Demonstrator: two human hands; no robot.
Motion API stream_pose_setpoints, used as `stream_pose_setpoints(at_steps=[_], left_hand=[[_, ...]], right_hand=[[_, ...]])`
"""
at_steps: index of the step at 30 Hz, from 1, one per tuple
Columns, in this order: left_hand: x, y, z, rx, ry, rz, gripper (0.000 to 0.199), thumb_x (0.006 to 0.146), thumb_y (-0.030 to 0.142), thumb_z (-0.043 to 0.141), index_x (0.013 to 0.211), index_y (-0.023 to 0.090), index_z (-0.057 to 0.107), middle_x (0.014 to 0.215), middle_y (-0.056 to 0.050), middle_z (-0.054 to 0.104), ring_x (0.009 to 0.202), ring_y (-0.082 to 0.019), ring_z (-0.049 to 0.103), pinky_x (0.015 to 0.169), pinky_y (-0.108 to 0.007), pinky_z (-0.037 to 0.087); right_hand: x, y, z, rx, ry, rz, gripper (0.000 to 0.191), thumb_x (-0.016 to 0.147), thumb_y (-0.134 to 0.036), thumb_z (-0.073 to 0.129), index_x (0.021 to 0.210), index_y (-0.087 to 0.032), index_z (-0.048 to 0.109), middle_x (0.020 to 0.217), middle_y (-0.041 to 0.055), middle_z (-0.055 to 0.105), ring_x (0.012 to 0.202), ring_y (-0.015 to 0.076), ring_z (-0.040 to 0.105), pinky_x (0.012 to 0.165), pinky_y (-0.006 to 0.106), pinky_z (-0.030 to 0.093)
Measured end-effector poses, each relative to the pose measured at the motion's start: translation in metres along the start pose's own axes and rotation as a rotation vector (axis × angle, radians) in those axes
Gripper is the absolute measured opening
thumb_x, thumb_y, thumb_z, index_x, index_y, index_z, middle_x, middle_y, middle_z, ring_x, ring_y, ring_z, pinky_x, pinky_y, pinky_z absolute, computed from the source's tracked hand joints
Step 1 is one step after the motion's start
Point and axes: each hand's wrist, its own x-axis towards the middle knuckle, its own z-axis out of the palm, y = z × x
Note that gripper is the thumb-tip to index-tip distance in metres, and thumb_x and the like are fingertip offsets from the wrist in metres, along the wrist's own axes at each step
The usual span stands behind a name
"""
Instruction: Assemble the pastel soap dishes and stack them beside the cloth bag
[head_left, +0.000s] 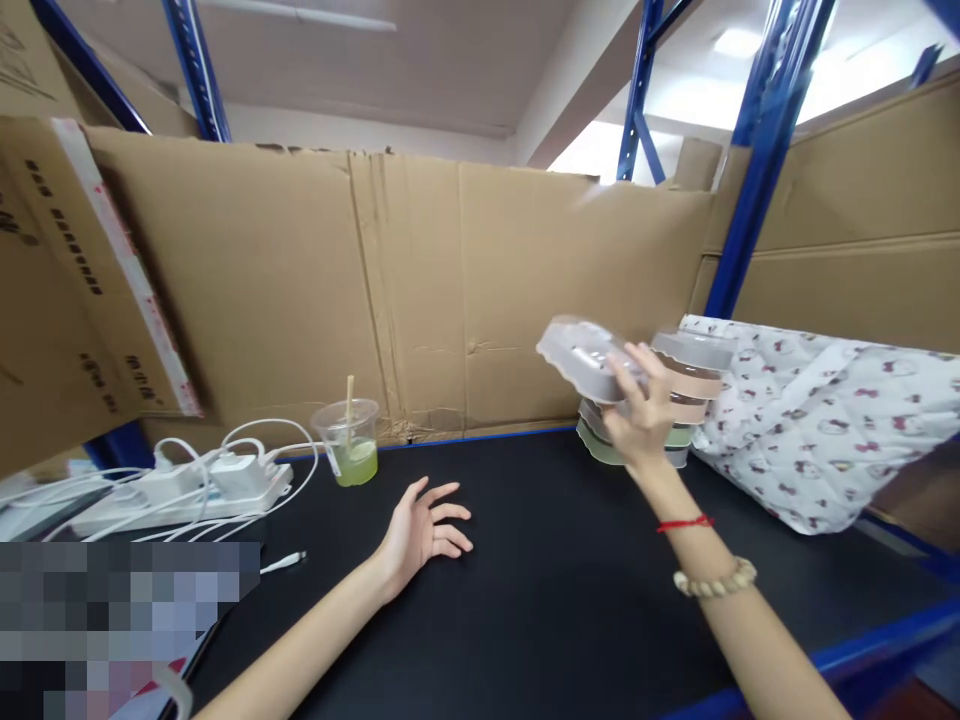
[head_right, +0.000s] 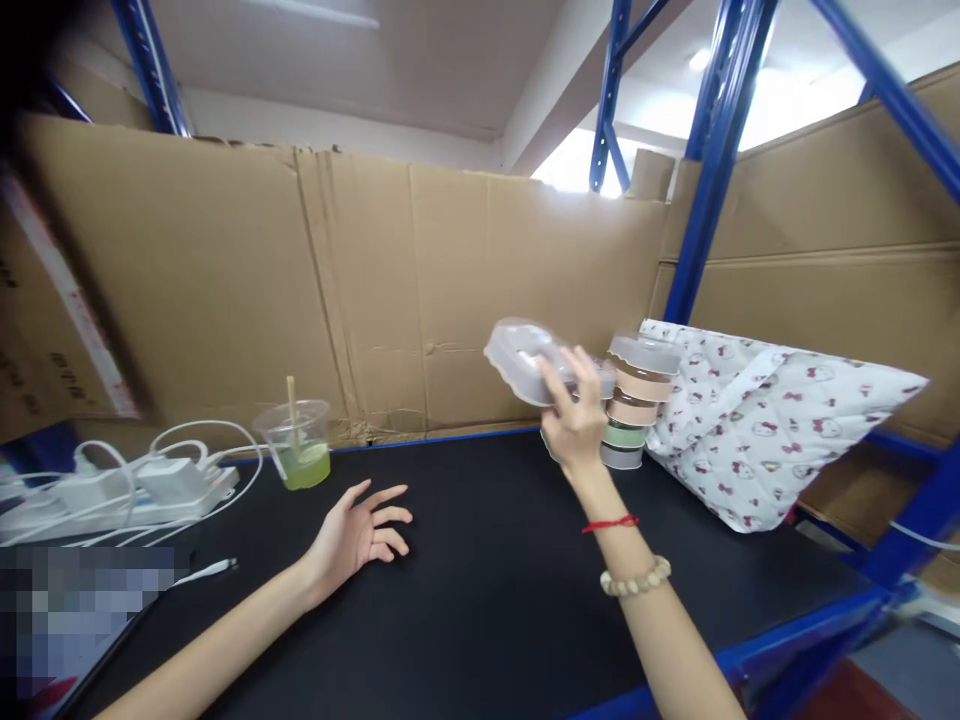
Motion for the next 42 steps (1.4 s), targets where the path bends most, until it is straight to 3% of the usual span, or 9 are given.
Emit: stream_pose_setpoints(at_steps=[6,9,14,22,28,31,35,39,42], left_hand=[[0.001,-0.001,0.001,0.068,0.0,0.006,0.046,0.092,0.036,0.013,0.122,0.008,0.035,0.064,-0.003,0.052,0.044,-0.018,0.056,0.041,-0.023,0.039],[0.003,-0.001,0.001,0.081,-0.004,0.005,0.043,0.092,0.036,0.012,0.116,0.01,0.037,0.064,-0.003,0.052,0.045,-0.018,0.056,0.041,-0.022,0.038],[0.004,-0.003,-0.001,0.09,-0.019,0.021,0.041,0.092,0.036,0.013,0.113,0.011,0.038,0.066,-0.002,0.052,0.045,-0.017,0.056,0.041,-0.022,0.038],[0.006,-0.006,-0.008,0.074,-0.103,0.062,0.04,0.091,0.037,0.018,0.113,0.01,0.038,0.068,-0.003,0.052,0.046,-0.017,0.057,0.043,-0.022,0.038],[0.008,-0.008,-0.01,0.1,-0.113,0.071,0.04,0.09,0.038,0.02,0.11,0.01,0.041,0.069,-0.003,0.052,0.046,-0.016,0.056,0.043,-0.021,0.037],[0.009,-0.009,-0.012,0.094,-0.15,0.079,0.044,0.089,0.045,0.028,0.113,0.01,0.041,0.071,-0.004,0.052,0.047,-0.015,0.057,0.043,-0.02,0.037],[0.003,-0.009,-0.01,0.07,-0.209,0.102,0.06,0.089,0.056,0.027,0.131,0.013,0.034,0.086,-0.009,0.057,0.057,-0.016,0.06,0.048,-0.022,0.041],[0.001,-0.015,-0.009,-0.024,-0.176,0.167,0.07,0.088,0.058,0.028,0.145,0.028,0.0,0.117,-0.017,0.053,0.086,-0.022,0.062,0.066,-0.031,0.049],[0.006,-0.022,-0.012,-0.128,-0.232,0.203,0.085,0.079,0.063,0.043,0.145,0.022,0.008,0.124,-0.02,0.048,0.097,-0.026,0.059,0.077,-0.036,0.048]], right_hand=[[0.024,0.067,0.011,-0.073,-0.299,0.264,0.053,0.071,-0.013,0.043,0.121,-0.018,0.057,0.117,0.0125,0.051,0.109,0.0285,0.049,0.078,0.044,0.05],[0.023,0.084,0.015,-0.044,-0.399,0.265,0.046,0.071,-0.03,0.054,0.115,-0.015,0.06,0.114,0.0148,0.051,0.107,0.0302,0.048,0.084,0.046,0.045],[0.02,0.086,0.017,-0.099,-0.473,0.241,0.064,0.067,-0.05,0.059,0.121,-0.017,0.054,0.12,0.0154,0.048,0.113,0.0331,0.043,0.093,0.05,0.035],[0.035,0.078,0.03,-0.2,-0.481,0.513,0.07,0.066,-0.048,0.059,0.125,-0.012,0.051,0.108,0.0208,0.05,0.099,0.0375,0.049,0.082,0.054,0.036],[0.039,0.081,0.029,-0.104,-0.435,0.453,0.047,0.062,-0.043,0.062,0.101,-0.018,0.067,0.099,0.0142,0.052,0.093,0.0321,0.047,0.078,0.048,0.04],[0.041,0.057,0.019,-0.018,-0.353,0.472,0.045,0.058,-0.043,0.065,0.095,-0.018,0.068,0.096,0.0129,0.052,0.091,0.0302,0.046,0.079,0.047,0.041],[0.032,-0.007,0.009,0.319,-0.293,0.534,0.047,0.055,-0.047,0.066,0.091,-0.016,0.065,0.091,0.0112,0.053,0.09,0.0259,0.049,0.083,0.044,0.041],[0.007,-0.078,0.006,0.81,-0.649,0.724,0.047,0.055,-0.047,0.067,0.089,-0.016,0.059,0.095,0.0085,0.057,0.087,0.0203,0.054,0.081,0.038,0.044],[-0.005,-0.117,0.003,1.044,-0.893,0.792,0.045,0.052,-0.044,0.069,0.084,-0.017,0.055,0.098,0.0074,0.057,0.085,0.0174,0.053,0.077,0.034,0.045]])
